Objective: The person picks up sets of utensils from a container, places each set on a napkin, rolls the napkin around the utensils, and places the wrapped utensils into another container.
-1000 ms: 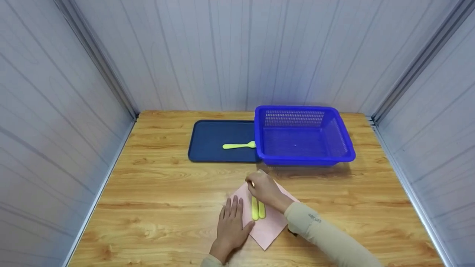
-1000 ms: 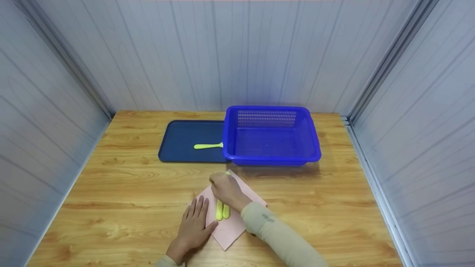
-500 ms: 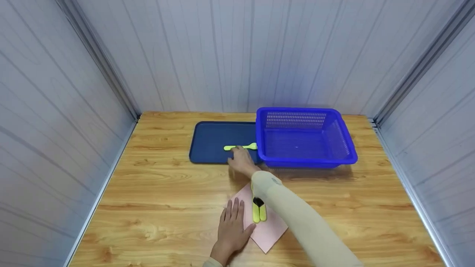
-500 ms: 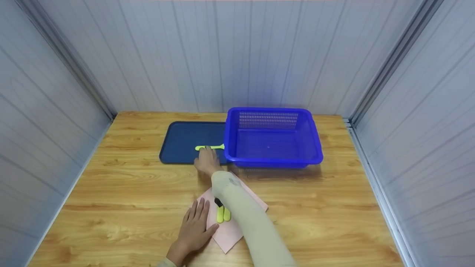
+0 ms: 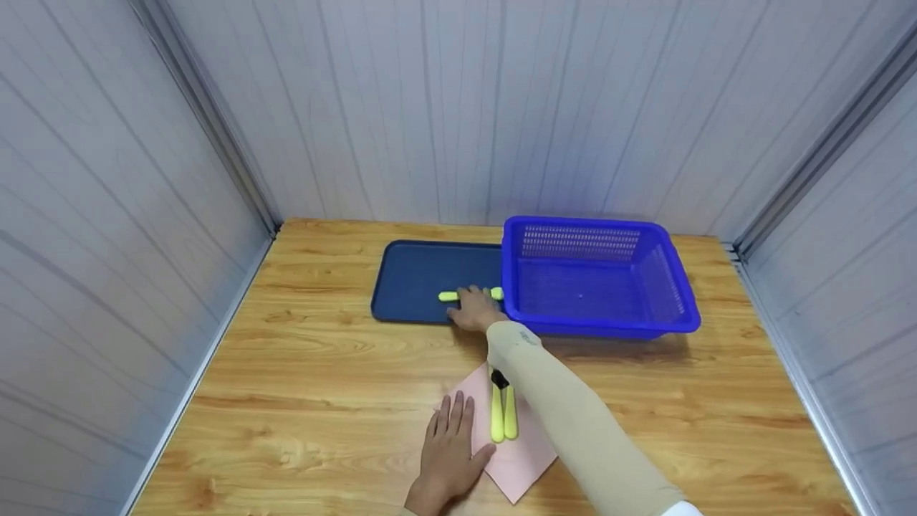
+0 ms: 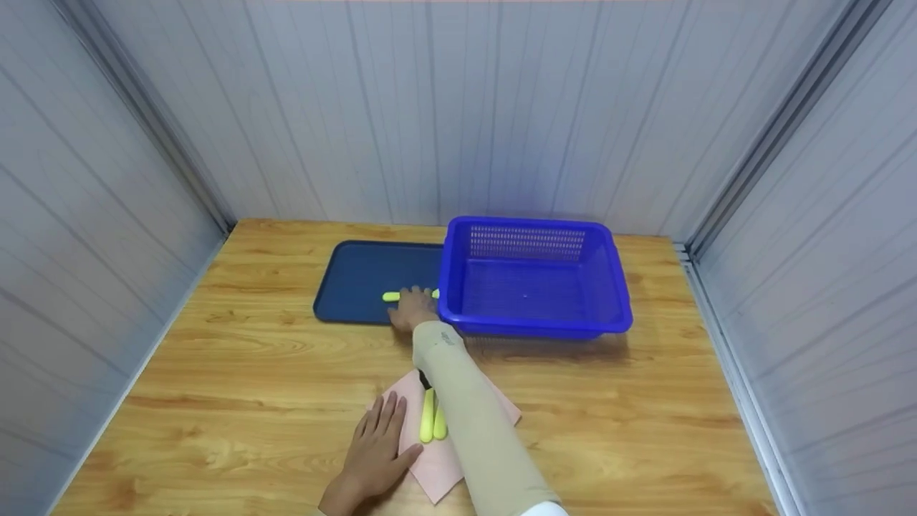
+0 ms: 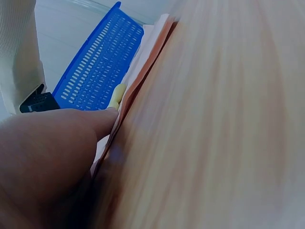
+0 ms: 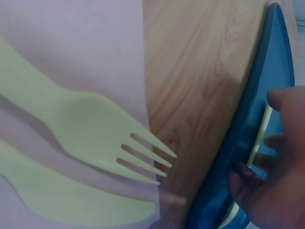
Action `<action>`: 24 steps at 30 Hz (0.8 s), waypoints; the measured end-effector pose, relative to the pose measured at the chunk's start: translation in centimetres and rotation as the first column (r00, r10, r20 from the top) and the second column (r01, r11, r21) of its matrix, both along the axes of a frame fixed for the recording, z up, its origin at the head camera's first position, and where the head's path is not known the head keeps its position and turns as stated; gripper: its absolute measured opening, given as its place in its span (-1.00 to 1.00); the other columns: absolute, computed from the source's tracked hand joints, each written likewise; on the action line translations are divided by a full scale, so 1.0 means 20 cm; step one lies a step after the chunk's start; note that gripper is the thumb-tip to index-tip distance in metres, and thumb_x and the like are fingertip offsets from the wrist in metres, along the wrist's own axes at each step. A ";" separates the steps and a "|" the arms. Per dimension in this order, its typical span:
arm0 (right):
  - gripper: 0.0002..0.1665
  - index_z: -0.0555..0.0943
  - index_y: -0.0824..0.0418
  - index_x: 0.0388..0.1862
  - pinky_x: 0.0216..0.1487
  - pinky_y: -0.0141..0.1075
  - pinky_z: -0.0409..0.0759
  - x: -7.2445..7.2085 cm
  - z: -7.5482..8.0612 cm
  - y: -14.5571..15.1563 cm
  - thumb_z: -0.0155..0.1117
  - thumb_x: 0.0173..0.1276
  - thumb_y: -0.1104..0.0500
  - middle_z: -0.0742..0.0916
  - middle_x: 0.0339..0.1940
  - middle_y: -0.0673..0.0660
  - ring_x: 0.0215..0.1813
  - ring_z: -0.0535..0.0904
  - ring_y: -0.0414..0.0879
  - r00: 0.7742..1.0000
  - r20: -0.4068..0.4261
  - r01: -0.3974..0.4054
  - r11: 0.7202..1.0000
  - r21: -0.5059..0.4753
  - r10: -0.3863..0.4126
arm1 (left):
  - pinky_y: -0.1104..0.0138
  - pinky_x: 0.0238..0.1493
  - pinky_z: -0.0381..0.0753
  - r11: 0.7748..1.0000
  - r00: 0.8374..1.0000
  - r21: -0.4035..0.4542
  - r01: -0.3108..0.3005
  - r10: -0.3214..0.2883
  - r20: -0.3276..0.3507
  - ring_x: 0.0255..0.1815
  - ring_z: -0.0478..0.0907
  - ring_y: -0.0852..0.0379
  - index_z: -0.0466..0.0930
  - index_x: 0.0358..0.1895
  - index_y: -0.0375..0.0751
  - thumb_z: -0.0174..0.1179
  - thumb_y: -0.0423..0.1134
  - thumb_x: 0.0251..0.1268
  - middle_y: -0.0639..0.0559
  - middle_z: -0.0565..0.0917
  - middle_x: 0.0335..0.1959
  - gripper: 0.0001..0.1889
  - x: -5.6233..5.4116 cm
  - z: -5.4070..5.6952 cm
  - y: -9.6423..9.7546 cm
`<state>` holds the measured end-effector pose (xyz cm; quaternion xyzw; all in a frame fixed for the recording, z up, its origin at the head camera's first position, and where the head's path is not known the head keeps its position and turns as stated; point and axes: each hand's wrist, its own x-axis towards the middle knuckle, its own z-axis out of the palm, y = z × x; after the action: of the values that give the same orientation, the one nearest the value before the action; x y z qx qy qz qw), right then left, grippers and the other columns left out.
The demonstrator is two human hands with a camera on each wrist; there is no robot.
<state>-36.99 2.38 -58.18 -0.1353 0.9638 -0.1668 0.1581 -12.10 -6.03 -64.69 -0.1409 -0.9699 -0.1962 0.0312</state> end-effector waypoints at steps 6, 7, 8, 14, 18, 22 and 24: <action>-0.38 0.55 0.32 0.20 0.31 0.01 0.30 0.02 -0.02 -0.03 -0.03 0.51 -0.15 0.55 0.22 0.30 0.28 0.41 0.20 0.989 -0.149 0.022 1.000 0.019 -0.019 | -0.11 0.37 0.04 1.000 1.000 0.001 -0.008 0.008 0.015 0.49 -0.02 -0.27 0.16 0.46 -0.36 0.02 0.23 0.32 -0.28 0.14 0.49 -0.15 0.00 0.01 -0.02; -0.37 0.55 0.32 0.19 0.30 0.01 0.32 0.02 -0.02 -0.04 -0.02 0.50 -0.16 0.56 0.20 0.30 0.25 0.44 0.20 0.986 -0.164 0.043 0.999 0.011 -0.040 | -0.11 0.38 0.03 1.000 1.000 0.003 -0.009 0.009 0.020 0.50 -0.03 -0.26 0.16 0.47 -0.36 0.02 0.23 0.32 -0.28 0.13 0.49 -0.15 -0.01 0.01 -0.02; -0.36 0.56 0.32 0.18 0.28 0.00 0.35 0.02 -0.03 -0.04 0.00 0.48 -0.19 0.56 0.18 0.30 0.22 0.47 0.20 0.982 -0.177 0.063 0.998 0.006 -0.061 | -0.12 0.38 0.03 1.000 1.000 0.007 -0.009 0.009 0.025 0.50 -0.03 -0.26 0.15 0.47 -0.36 0.02 0.22 0.33 -0.28 0.13 0.49 -0.15 -0.01 0.01 -0.02; -0.25 0.52 0.24 0.27 0.17 0.01 0.47 0.04 -0.05 -0.05 0.09 0.38 -0.30 0.56 0.18 0.27 0.14 0.52 0.24 0.978 -0.180 0.111 0.993 0.027 -0.105 | -0.12 0.40 -0.03 0.999 0.995 0.031 -0.010 0.007 0.096 0.52 -0.10 -0.25 0.10 0.49 -0.34 0.00 0.22 0.35 -0.27 0.06 0.52 -0.15 -0.01 0.02 -0.01; -0.25 0.58 0.23 0.21 0.19 0.02 0.45 0.06 -0.06 -0.04 0.10 0.36 -0.34 0.55 0.19 0.27 0.17 0.48 0.27 0.976 -0.175 0.129 0.992 0.008 -0.126 | -0.11 0.42 -0.06 1.000 0.991 0.020 -0.015 0.013 0.134 0.53 -0.13 -0.22 0.06 0.51 -0.31 0.00 0.24 0.35 -0.24 0.03 0.53 -0.13 -0.01 0.01 0.00; -0.39 0.72 0.27 -0.18 0.02 -0.04 0.57 0.06 -0.05 -0.02 0.18 0.33 -0.27 0.62 0.03 0.25 0.00 0.59 0.19 0.955 -0.218 0.192 0.980 -0.057 -0.200 | -0.12 0.41 -0.06 1.000 0.990 0.019 -0.015 0.012 0.141 0.53 -0.14 -0.22 0.06 0.51 -0.30 -0.01 0.26 0.34 -0.24 0.02 0.54 -0.12 -0.01 0.01 0.01; -0.58 0.70 0.26 -0.33 -0.09 -0.06 0.61 0.06 -0.05 -0.01 0.28 0.31 -0.10 0.64 -0.05 0.23 -0.11 0.63 0.15 0.945 -0.243 0.206 0.975 -0.077 -0.219 | -0.13 0.41 -0.06 1.000 0.990 0.022 -0.013 0.010 0.138 0.53 -0.14 -0.22 0.06 0.51 -0.30 -0.02 0.27 0.33 -0.24 0.02 0.54 -0.12 -0.02 0.01 0.02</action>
<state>-35.80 2.16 -59.18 -0.0545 0.9804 -0.1888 0.0129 -12.48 -5.73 -64.43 -0.1212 -0.9682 -0.2164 -0.0332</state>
